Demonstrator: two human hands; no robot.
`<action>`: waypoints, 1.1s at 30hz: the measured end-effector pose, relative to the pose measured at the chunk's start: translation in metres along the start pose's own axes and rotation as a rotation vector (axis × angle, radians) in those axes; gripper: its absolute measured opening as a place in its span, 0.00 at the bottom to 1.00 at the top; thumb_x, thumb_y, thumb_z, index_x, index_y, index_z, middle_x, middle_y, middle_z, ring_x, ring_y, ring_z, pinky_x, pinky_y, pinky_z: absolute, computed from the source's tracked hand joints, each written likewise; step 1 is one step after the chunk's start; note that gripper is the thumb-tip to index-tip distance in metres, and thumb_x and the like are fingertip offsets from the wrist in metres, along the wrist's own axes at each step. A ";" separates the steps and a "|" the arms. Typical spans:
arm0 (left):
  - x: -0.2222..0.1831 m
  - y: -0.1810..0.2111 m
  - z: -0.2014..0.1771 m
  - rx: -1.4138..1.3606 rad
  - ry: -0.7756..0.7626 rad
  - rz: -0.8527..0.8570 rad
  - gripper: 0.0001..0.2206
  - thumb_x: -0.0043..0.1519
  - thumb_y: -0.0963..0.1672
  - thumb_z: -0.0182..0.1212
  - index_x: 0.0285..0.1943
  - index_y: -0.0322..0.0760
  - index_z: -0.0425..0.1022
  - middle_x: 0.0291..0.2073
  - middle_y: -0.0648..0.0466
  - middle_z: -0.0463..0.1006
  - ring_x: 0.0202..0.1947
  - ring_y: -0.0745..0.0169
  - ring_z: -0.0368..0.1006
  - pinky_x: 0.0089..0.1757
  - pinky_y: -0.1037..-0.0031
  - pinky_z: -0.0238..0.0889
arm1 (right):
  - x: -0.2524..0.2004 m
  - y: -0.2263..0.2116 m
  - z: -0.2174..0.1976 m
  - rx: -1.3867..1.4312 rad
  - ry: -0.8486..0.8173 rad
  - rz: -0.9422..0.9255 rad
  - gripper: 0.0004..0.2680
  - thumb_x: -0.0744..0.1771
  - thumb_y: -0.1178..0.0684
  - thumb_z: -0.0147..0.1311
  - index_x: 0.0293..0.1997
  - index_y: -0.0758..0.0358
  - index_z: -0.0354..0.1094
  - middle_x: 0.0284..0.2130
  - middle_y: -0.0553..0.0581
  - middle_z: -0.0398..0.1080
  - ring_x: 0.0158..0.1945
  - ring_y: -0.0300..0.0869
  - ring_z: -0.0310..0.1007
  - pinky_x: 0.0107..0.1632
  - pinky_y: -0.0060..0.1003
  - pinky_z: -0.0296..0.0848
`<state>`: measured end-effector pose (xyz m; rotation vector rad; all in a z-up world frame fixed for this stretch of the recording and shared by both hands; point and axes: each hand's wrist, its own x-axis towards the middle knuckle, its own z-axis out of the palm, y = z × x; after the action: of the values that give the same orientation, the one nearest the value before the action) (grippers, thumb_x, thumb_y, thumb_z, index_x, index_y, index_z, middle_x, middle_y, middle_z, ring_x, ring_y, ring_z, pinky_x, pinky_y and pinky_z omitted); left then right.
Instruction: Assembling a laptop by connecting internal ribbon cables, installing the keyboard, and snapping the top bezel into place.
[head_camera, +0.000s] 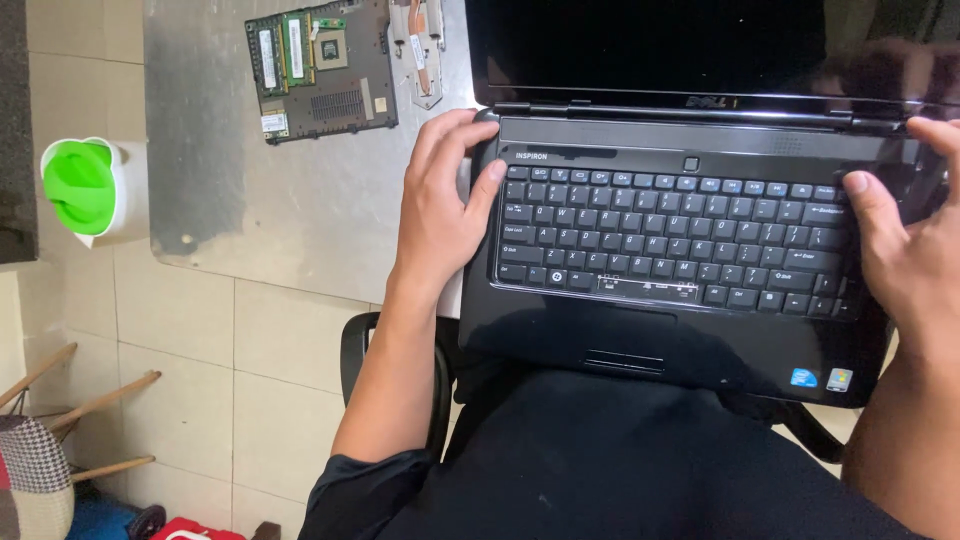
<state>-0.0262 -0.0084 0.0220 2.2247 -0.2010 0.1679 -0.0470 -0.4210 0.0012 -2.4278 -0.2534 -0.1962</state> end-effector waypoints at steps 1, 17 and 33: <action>-0.002 0.000 0.001 0.030 -0.013 0.008 0.16 0.68 0.45 0.61 0.62 0.36 0.72 0.62 0.45 0.68 0.66 0.45 0.66 0.64 0.55 0.62 | 0.000 0.001 -0.001 0.023 -0.008 0.006 0.16 0.75 0.70 0.56 0.72 0.83 0.55 0.64 0.83 0.54 0.67 0.72 0.57 0.71 0.57 0.55; -0.007 0.014 0.005 -0.302 0.008 -0.147 0.17 0.68 0.43 0.60 0.66 0.33 0.73 0.71 0.47 0.63 0.73 0.53 0.59 0.72 0.59 0.52 | 0.006 -0.024 -0.014 -0.054 0.043 0.006 0.16 0.72 0.67 0.64 0.68 0.84 0.65 0.61 0.80 0.57 0.68 0.67 0.58 0.73 0.56 0.56; -0.003 0.045 0.007 -0.585 0.122 -0.309 0.17 0.69 0.39 0.57 0.68 0.37 0.65 0.32 0.56 0.73 0.38 0.57 0.84 0.51 0.76 0.71 | 0.011 -0.030 -0.018 -0.076 0.102 0.027 0.19 0.71 0.58 0.62 0.69 0.78 0.64 0.57 0.74 0.59 0.64 0.63 0.59 0.64 0.54 0.60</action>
<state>-0.0380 -0.0410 0.0511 1.6298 0.1483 0.0625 -0.0447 -0.4086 0.0356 -2.4857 -0.1696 -0.3217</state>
